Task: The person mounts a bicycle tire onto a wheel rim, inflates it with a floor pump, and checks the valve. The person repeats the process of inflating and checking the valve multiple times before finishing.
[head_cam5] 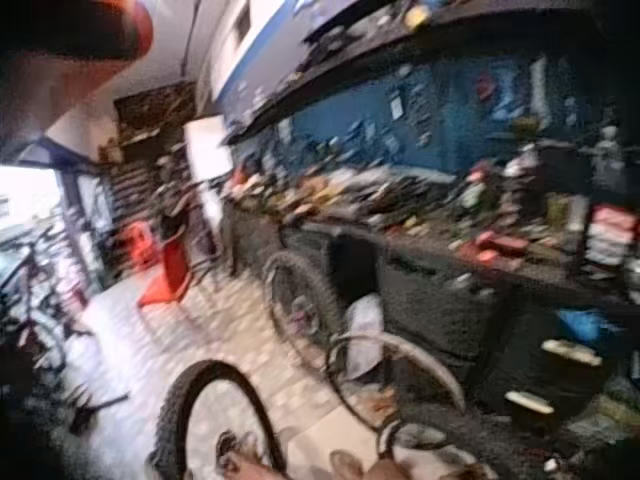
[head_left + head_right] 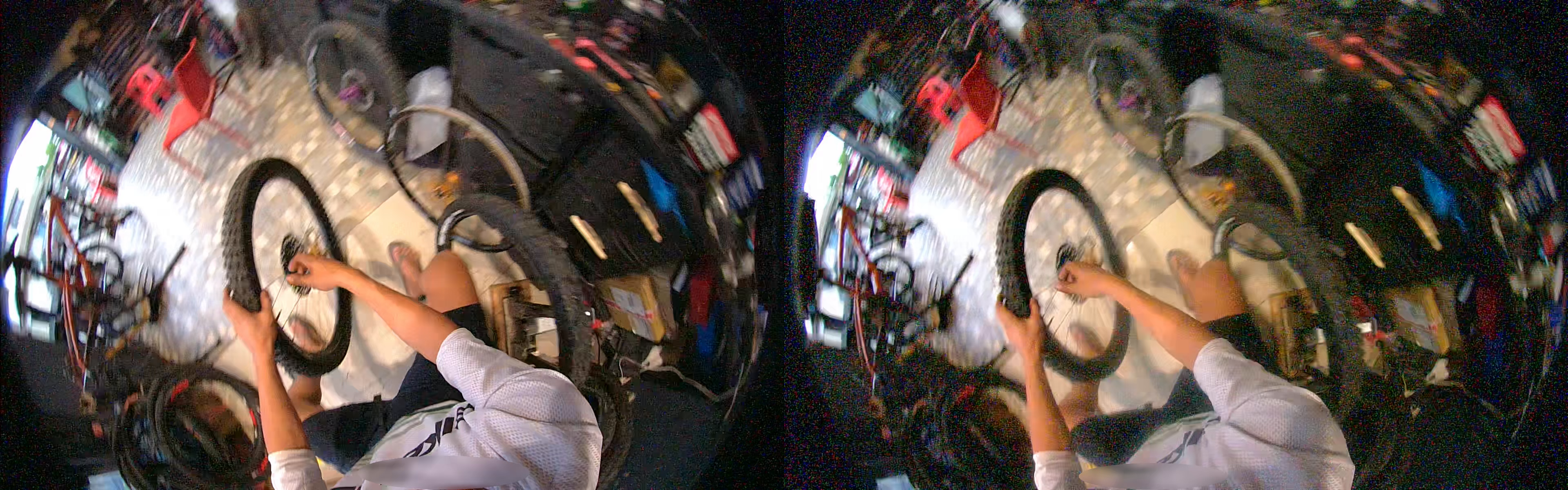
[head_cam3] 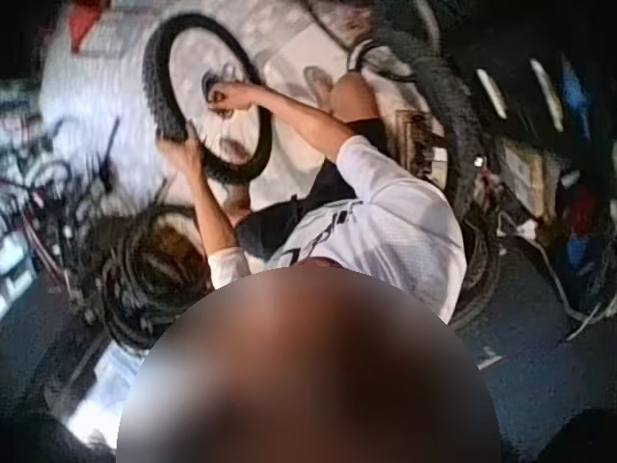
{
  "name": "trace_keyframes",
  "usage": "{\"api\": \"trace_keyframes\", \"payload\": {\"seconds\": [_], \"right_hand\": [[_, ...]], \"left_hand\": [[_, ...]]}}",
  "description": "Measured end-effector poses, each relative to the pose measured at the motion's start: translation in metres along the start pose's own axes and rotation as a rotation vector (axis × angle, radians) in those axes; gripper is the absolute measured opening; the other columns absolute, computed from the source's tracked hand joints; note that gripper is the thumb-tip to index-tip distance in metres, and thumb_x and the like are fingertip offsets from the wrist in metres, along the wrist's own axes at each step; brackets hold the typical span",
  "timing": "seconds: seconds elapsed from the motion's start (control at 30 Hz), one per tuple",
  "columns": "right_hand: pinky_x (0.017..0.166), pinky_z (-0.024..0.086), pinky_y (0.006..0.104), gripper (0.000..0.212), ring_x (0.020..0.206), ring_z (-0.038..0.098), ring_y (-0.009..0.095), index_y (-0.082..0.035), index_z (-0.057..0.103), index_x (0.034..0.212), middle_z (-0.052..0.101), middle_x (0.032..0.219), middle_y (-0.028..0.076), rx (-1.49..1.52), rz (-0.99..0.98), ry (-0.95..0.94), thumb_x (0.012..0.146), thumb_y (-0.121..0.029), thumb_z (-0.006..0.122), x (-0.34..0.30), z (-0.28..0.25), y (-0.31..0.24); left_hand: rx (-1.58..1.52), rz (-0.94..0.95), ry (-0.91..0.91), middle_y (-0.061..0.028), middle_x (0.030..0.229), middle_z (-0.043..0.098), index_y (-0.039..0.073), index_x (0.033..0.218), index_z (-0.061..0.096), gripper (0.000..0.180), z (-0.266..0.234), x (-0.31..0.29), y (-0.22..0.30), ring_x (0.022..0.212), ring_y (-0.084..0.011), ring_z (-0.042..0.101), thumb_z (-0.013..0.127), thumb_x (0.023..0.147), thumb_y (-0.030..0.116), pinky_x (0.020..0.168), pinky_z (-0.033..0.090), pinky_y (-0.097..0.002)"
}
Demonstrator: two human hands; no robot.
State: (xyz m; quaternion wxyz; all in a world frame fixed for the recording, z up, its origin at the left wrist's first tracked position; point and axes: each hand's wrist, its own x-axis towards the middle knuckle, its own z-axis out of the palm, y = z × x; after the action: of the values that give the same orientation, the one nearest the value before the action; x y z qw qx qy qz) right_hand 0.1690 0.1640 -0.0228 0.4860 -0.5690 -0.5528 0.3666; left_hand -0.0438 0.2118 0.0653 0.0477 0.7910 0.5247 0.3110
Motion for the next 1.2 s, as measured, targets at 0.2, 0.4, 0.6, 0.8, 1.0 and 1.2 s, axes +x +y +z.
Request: {"api": "trace_keyframes", "payload": {"seconds": [0.2,0.4,0.6,0.8,1.0,1.2], "right_hand": [[0.084,0.055,0.0400,0.034,0.095,0.069,0.029,-0.008,0.071,0.112,0.072,0.100,0.013,-0.482,-0.286,0.675,0.093,-0.036,0.073,-0.084,-0.320,-0.199],[0.084,0.056,0.0450,0.036,0.092,0.072,0.036,-0.009,0.074,0.109,0.076,0.099,0.016,-1.286,0.324,0.997,0.087,-0.037,0.073,-0.238,-0.481,-0.343],[0.077,0.058,0.0455,0.018,0.083,0.074,0.034,0.000,0.076,0.094,0.076,0.095,0.019,-1.243,0.871,0.728,0.079,-0.010,0.071,-0.291,-0.519,-0.338],[0.080,0.059,0.0437,0.020,0.086,0.075,0.031,-0.003,0.078,0.098,0.078,0.093,0.016,-1.292,0.736,0.785,0.079,-0.007,0.075,-0.297,-0.534,-0.312],[0.086,0.057,0.0450,0.027,0.094,0.074,0.032,-0.004,0.078,0.102,0.078,0.101,0.016,-1.235,0.765,0.773,0.079,-0.018,0.083,-0.294,-0.553,-0.294],[0.089,0.057,0.0471,0.040,0.096,0.074,0.036,-0.001,0.078,0.103,0.077,0.104,0.018,-1.366,0.877,0.807,0.079,-0.031,0.086,-0.273,-0.537,-0.291]], "left_hand": [[-0.021,-0.065,-0.253,-0.0322,0.121,0.057,-0.006,0.120,0.048,0.066,0.011,0.057,0.043,0.108,-0.0512,0.059,0.080,0.077,0.032,0.097,0.048,-0.0533],[-0.038,-0.027,-0.277,-0.0333,0.120,0.057,-0.004,0.119,0.042,0.068,0.001,0.063,0.095,0.109,-0.0533,0.061,0.080,0.073,0.029,0.093,0.051,-0.0568],[-0.027,-0.024,-0.303,-0.0306,0.126,0.056,-0.003,0.123,0.041,0.073,-0.002,0.061,0.122,0.112,-0.0511,0.061,0.083,0.073,0.030,0.093,0.052,-0.0561],[0.006,-0.004,-0.328,-0.0287,0.132,0.054,-0.005,0.132,0.039,0.082,-0.002,0.064,0.120,0.114,-0.0497,0.061,0.085,0.074,0.031,0.093,0.053,-0.0547],[-0.019,0.003,-0.323,-0.0296,0.131,0.054,-0.003,0.126,0.041,0.077,0.009,0.065,0.108,0.114,-0.0512,0.061,0.085,0.074,0.031,0.093,0.053,-0.0547],[-0.072,0.023,-0.266,-0.0308,0.126,0.056,-0.003,0.119,0.041,0.073,0.000,0.061,0.098,0.111,-0.0525,0.061,0.086,0.072,0.029,0.091,0.052,-0.0564]]}}
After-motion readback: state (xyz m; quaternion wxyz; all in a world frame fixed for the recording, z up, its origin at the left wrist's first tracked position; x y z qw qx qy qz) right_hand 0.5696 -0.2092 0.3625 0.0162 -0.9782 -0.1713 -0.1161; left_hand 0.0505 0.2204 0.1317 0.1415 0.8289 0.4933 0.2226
